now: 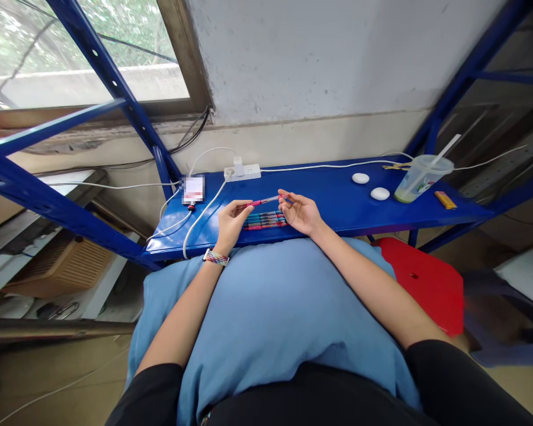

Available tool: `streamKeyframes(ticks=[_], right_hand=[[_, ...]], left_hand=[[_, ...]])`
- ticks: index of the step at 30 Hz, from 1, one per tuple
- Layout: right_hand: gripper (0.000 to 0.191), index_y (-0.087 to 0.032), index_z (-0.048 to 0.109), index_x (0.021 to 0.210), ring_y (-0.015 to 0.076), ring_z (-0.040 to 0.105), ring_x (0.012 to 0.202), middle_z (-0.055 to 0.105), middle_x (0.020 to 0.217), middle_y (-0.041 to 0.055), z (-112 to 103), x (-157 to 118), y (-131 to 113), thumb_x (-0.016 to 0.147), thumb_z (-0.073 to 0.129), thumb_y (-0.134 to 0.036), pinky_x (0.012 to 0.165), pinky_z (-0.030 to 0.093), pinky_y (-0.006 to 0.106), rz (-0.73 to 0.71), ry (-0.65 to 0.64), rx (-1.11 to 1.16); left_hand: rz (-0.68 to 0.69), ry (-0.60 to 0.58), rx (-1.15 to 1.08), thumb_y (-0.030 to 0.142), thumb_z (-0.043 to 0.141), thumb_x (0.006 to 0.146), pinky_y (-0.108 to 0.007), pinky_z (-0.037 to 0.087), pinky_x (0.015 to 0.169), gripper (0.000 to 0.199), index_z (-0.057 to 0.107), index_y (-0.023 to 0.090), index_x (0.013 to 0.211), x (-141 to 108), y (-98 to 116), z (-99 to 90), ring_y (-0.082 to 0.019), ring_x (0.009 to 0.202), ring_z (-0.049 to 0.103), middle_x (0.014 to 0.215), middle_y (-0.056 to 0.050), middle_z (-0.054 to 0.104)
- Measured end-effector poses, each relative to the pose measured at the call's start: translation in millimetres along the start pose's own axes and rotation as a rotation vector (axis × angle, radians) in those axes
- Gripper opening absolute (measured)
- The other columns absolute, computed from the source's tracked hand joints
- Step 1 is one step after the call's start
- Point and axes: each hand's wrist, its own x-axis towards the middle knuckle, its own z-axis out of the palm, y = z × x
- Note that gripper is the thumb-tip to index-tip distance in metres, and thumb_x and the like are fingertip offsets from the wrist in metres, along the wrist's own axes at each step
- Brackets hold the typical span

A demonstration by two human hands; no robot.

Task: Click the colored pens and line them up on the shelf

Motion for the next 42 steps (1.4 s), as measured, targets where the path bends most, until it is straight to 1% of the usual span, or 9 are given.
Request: streamKeyframes(ticks=[4, 9, 13, 18, 22, 27, 31, 34, 42], right_hand=[[0.022, -0.016, 0.070, 0.114, 0.0130, 0.079, 0.071, 0.079, 0.079, 0.0036, 1.7, -1.8, -0.6, 0.106, 0.050, -0.012, 0.071, 0.069, 0.019, -0.010, 0.020, -0.010], [0.028, -0.015, 0.071, 0.125, 0.0162, 0.082, 0.081, 0.084, 0.095, 0.0082, 3.6, -3.4, -1.3, 0.108, 0.049, -0.021, 0.075, 0.072, 0.025, 0.001, -0.011, 0.003], [0.021, -0.018, 0.070, 0.115, 0.0138, 0.080, 0.071, 0.080, 0.081, 0.0029, 2.3, -0.9, 0.3, 0.106, 0.052, -0.013, 0.070, 0.070, 0.021, -0.028, 0.033, -0.019], [0.020, -0.017, 0.070, 0.114, 0.0130, 0.079, 0.072, 0.081, 0.083, 0.0041, 2.3, -0.7, 0.0, 0.106, 0.052, -0.012, 0.072, 0.069, 0.019, -0.031, 0.036, -0.013], [0.022, -0.016, 0.073, 0.118, 0.0141, 0.079, 0.075, 0.083, 0.090, 0.0059, 2.2, -0.7, -0.4, 0.105, 0.056, -0.021, 0.069, 0.069, 0.020, -0.048, 0.018, -0.077], [0.014, -0.021, 0.081, 0.103, 0.0145, 0.070, 0.069, 0.080, 0.086, 0.0016, -9.2, 8.9, 6.8, 0.090, 0.080, -0.027, 0.057, 0.061, 0.022, -0.354, 0.146, -0.592], [0.009, -0.026, 0.085, 0.094, 0.0229, 0.073, 0.093, 0.082, 0.098, 0.0045, -22.8, 16.8, 8.6, 0.087, 0.081, -0.030, 0.091, 0.063, 0.037, -0.634, 0.217, -1.092], [0.012, -0.027, 0.085, 0.096, 0.0272, 0.071, 0.097, 0.082, 0.103, 0.0069, -28.9, 19.4, 6.6, 0.092, 0.075, -0.030, 0.108, 0.056, 0.050, -0.657, 0.211, -1.375], [0.022, -0.026, 0.086, 0.094, 0.0308, 0.067, 0.102, 0.082, 0.107, 0.0098, -35.6, 22.1, 8.8, 0.098, 0.065, -0.021, 0.107, 0.050, 0.053, -0.609, 0.159, -1.664]], left_hand=[[-0.002, 0.000, -0.011, 0.047, 0.089, 0.088, -0.040, 0.064, 0.094, 0.032, 0.085, 0.022, 0.106, 0.4, -0.7, -0.5, -0.025, 0.098, 0.079, 0.104, -0.008, 0.085], [-0.004, 0.006, -0.011, 0.049, 0.089, 0.087, -0.040, 0.065, 0.092, 0.033, 0.085, 0.022, 0.106, 0.4, 0.4, -0.1, -0.025, 0.096, 0.079, 0.101, -0.008, 0.084], [0.005, -0.006, -0.009, 0.048, 0.089, 0.088, -0.040, 0.064, 0.094, 0.032, 0.085, 0.021, 0.106, -0.2, 1.9, 0.0, -0.025, 0.098, 0.079, 0.104, -0.009, 0.085], [0.002, -0.007, -0.001, 0.049, 0.089, 0.088, -0.040, 0.064, 0.093, 0.033, 0.085, 0.021, 0.105, -0.4, 2.8, 0.3, -0.025, 0.098, 0.079, 0.103, -0.009, 0.085], [0.004, -0.007, -0.001, 0.049, 0.088, 0.088, -0.040, 0.065, 0.094, 0.034, 0.084, 0.021, 0.106, 0.6, 0.9, -0.3, -0.026, 0.098, 0.079, 0.104, -0.009, 0.084], [0.022, 0.003, 0.034, 0.042, 0.087, 0.089, -0.042, 0.064, 0.097, 0.027, 0.084, 0.022, 0.106, 3.8, -6.0, -3.9, -0.026, 0.102, 0.079, 0.107, -0.009, 0.084], [0.046, -0.005, 0.184, 0.032, 0.082, 0.091, -0.042, 0.063, 0.097, 0.017, 0.086, 0.024, 0.106, 6.9, -12.8, -7.6, -0.026, 0.100, 0.079, 0.110, -0.008, 0.085], [0.056, -0.023, 0.318, 0.028, 0.077, 0.095, -0.047, 0.060, 0.100, 0.016, 0.088, 0.026, 0.106, 8.2, -16.3, -9.3, -0.029, 0.101, 0.078, 0.109, -0.008, 0.086], [0.076, -0.059, 0.425, 0.016, 0.075, 0.091, -0.051, 0.060, 0.101, 0.019, 0.089, 0.028, 0.095, 9.3, -23.4, -9.7, -0.033, 0.096, 0.078, 0.100, -0.008, 0.086]])
